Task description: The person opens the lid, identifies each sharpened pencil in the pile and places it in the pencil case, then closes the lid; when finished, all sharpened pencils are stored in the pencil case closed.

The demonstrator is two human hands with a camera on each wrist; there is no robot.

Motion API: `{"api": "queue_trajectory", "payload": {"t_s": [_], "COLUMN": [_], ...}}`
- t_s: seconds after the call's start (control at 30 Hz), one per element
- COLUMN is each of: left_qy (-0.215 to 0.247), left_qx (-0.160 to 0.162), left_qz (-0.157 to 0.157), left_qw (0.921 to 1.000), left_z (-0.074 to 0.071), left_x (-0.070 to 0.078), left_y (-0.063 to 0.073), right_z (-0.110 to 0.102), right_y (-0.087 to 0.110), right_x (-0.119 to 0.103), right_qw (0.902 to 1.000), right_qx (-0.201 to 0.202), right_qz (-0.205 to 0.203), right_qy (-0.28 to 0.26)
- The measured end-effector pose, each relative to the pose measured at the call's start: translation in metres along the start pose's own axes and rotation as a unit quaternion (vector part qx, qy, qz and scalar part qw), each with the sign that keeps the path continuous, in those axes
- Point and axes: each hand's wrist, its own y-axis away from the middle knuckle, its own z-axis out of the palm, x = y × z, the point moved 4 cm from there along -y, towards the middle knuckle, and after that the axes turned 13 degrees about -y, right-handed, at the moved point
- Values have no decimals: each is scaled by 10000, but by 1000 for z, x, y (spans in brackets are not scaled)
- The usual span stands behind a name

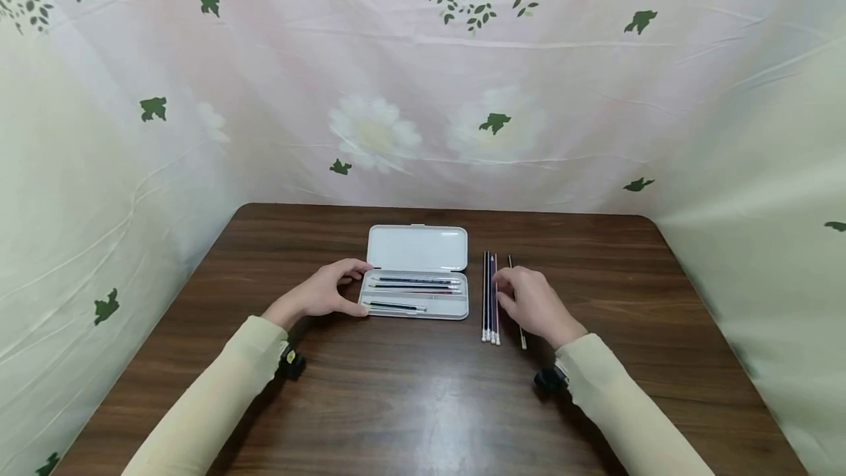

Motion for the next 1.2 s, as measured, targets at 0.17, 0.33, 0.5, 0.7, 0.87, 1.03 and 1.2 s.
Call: {"api": "queue_trajectory", "payload": {"t_s": [0.17, 0.33, 0.5, 0.7, 0.87, 1.03, 1.2], "left_qy": [-8, 0, 24, -13, 9, -20, -56], "left_qx": [-21, -10, -26, -27, -33, -49, -52], "left_qz": [16, 24, 18, -22, -93, -168, -212], "left_qw": [10000, 10000, 10000, 10000, 10000, 9998, 9997], "left_z": [0, 0, -1, 0, 1, 1, 0], "left_x": [0, 1, 3, 2, 2, 2, 3], "left_y": [0, 0, 0, 1, 1, 2, 3], "right_z": [6, 11, 10, 10, 12, 14, 14], "right_y": [1, -2, -3, -3, -5, -5, -6], "right_x": [0, 0, 2, 3, 0, -1, 0], "right_qw": [9998, 9996, 9998, 9998, 9999, 9998, 9993], "right_qx": [4, -121, -109, -8, -31, -75, -104], "right_qz": [-189, -240, -182, -159, -97, 49, 288], "right_qy": [-104, -106, -4, 140, 88, 188, 225]}}
